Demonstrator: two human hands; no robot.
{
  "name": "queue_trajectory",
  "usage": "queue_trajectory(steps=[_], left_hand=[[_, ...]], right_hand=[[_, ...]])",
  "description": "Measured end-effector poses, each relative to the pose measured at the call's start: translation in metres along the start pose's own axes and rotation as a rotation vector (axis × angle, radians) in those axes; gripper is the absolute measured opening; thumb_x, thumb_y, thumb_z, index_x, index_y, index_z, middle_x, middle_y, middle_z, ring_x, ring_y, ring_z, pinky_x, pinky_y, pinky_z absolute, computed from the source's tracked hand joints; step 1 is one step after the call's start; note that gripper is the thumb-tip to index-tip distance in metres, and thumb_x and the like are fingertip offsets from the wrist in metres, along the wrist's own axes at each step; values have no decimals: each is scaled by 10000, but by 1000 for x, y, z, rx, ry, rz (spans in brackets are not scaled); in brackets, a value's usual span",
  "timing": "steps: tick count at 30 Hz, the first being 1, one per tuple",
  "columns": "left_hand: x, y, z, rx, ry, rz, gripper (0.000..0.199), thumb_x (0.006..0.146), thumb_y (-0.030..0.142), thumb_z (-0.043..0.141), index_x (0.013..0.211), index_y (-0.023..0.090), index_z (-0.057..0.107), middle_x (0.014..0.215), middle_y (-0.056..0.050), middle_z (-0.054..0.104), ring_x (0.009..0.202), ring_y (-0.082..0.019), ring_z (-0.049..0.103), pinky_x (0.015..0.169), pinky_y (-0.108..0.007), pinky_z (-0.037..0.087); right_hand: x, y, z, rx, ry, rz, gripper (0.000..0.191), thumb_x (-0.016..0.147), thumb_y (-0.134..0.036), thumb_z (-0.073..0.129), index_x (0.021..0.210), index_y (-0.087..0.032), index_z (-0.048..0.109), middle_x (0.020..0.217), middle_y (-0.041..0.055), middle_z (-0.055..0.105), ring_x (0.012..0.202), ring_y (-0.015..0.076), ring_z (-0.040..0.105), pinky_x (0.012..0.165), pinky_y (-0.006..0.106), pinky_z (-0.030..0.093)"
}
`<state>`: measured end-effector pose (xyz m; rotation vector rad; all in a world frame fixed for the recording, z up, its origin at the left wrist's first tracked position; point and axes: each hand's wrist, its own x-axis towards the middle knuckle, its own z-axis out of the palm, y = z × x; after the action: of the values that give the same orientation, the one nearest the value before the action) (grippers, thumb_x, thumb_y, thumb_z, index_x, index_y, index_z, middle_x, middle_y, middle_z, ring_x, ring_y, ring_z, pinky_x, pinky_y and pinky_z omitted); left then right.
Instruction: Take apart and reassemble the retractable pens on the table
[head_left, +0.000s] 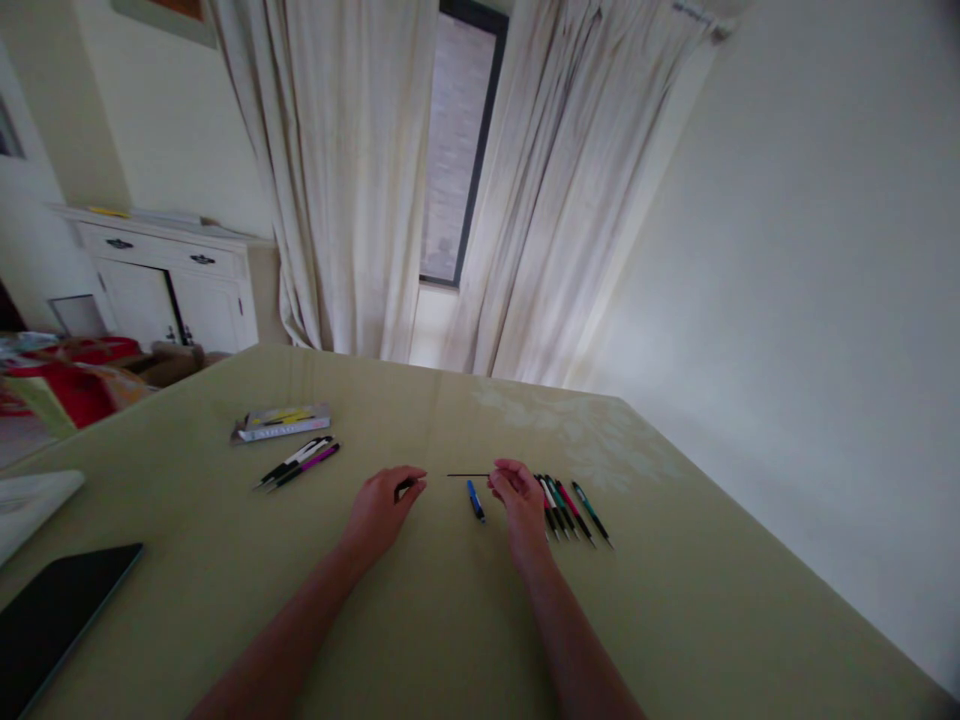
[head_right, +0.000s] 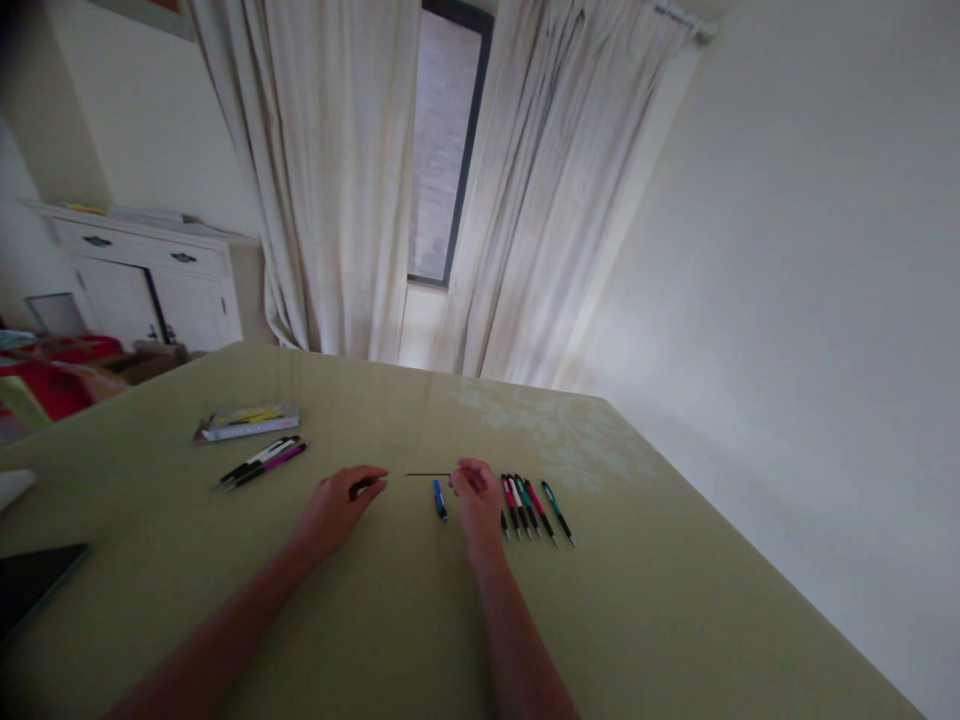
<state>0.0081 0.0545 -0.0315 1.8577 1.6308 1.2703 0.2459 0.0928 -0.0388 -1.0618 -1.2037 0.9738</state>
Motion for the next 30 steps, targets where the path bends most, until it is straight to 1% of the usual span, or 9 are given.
queue_trajectory(steps=[3,5,7,11,16,21,24,27,30], left_hand=[[1,-4,-2,16,15,-54,297,921,452,577,962,236,777,931,-71,804,806,-253,709,804,-391,542],[1,-4,-2,17,15,-57,287,935,437,561,913,232,761,879,-58,797,791,-246,710,783,-372,532],[1,-3,-1,13,7,-37,279,946,418,546,885,227,741,841,-50,783,780,-240,703,770,-361,520],[0,-1,4,-8,-11,13,261,943,400,554,859,222,724,892,-64,778,855,-248,699,813,-364,508],[-1,-3,9,6,-57,12,235,922,371,573,877,214,741,922,-81,780,893,-264,697,851,-384,508],[-2,-4,8,-7,-52,-21,225,890,315,557,920,206,751,969,-95,791,955,-280,697,903,-411,496],[-1,-1,7,-77,-56,-66,210,859,354,593,906,207,736,923,-83,793,885,-263,708,844,-382,517],[-1,1,7,-130,-75,-77,198,837,375,609,851,211,720,844,-62,782,808,-242,705,780,-350,522],[-1,5,7,-161,-99,-65,201,826,375,615,832,208,728,825,-53,781,799,-236,702,767,-339,515]], right_hand=[[-2,-2,2,20,-54,34,346,779,-405,755,1055,-211,676,893,73,744,847,251,730,719,354,573],[-4,-3,6,-16,-83,41,347,762,-393,760,1038,-203,670,862,66,744,796,240,729,681,338,564],[-8,-5,13,-70,-102,27,308,759,-381,752,996,-202,669,828,59,743,753,232,721,666,334,561],[-20,-8,30,-155,-125,-7,224,789,-364,725,933,-202,667,815,67,748,730,240,726,696,358,578],[-31,-11,45,-166,-174,-29,252,846,-372,681,1019,-189,673,919,102,776,798,252,758,731,357,588],[-35,-15,46,-210,-214,-63,205,882,-358,643,964,-177,692,861,77,764,754,219,748,697,312,573],[-37,-13,46,-251,-270,-85,191,891,-336,639,965,-177,714,857,70,767,754,207,741,708,303,570],[-38,-9,47,-321,-305,-113,195,894,-305,645,1007,-178,741,913,84,778,818,216,742,768,320,572],[-40,-7,48,-384,-317,-152,202,896,-266,652,1053,-187,752,991,95,781,906,225,737,832,333,563]])
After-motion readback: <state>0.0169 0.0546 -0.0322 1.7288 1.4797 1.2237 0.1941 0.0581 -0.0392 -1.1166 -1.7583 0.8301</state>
